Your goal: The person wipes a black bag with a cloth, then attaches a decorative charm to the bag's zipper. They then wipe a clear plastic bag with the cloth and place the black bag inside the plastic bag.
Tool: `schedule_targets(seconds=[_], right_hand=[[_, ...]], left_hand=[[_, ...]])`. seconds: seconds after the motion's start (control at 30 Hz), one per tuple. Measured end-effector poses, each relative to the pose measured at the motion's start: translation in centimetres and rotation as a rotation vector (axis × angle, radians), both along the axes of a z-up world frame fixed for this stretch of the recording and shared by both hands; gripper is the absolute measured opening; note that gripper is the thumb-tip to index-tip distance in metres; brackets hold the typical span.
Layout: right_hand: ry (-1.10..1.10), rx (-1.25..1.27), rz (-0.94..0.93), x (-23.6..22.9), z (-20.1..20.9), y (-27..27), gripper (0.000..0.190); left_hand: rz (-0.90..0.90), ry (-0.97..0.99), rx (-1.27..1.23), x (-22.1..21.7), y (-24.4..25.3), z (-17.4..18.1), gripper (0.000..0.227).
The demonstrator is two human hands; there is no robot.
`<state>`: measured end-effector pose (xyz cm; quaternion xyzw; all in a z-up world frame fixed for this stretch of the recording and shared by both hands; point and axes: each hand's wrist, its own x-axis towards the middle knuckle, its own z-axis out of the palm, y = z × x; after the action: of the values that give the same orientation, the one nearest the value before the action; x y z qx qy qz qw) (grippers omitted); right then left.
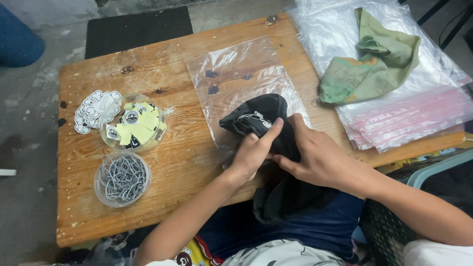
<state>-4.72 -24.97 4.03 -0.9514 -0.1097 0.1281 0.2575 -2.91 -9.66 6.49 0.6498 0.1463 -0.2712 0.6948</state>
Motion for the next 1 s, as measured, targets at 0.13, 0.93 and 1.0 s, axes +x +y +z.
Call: schedule_targets(seconds=[0.13, 0.93, 1.0], right_hand=[[0.018, -0.057, -0.009, -0.6, 0.0, -1.3, 0.07], [-0.012, 0.282, -0.148, -6.3, 1.6, -4.8, 0.056], [0.02, 0.309, -0.246, -6.4, 2.4, -3.6, 0.055]], left_hand=[[-0.202, -0.064, 0.02, 0.2, 1.7, -1.4, 0.071], [-0.641, -1.101, 0.433, 2.2, 7.9, -10.4, 0.022], [-0.415, -0.888, 0.39, 3.2, 7.7, -13.3, 0.007]])
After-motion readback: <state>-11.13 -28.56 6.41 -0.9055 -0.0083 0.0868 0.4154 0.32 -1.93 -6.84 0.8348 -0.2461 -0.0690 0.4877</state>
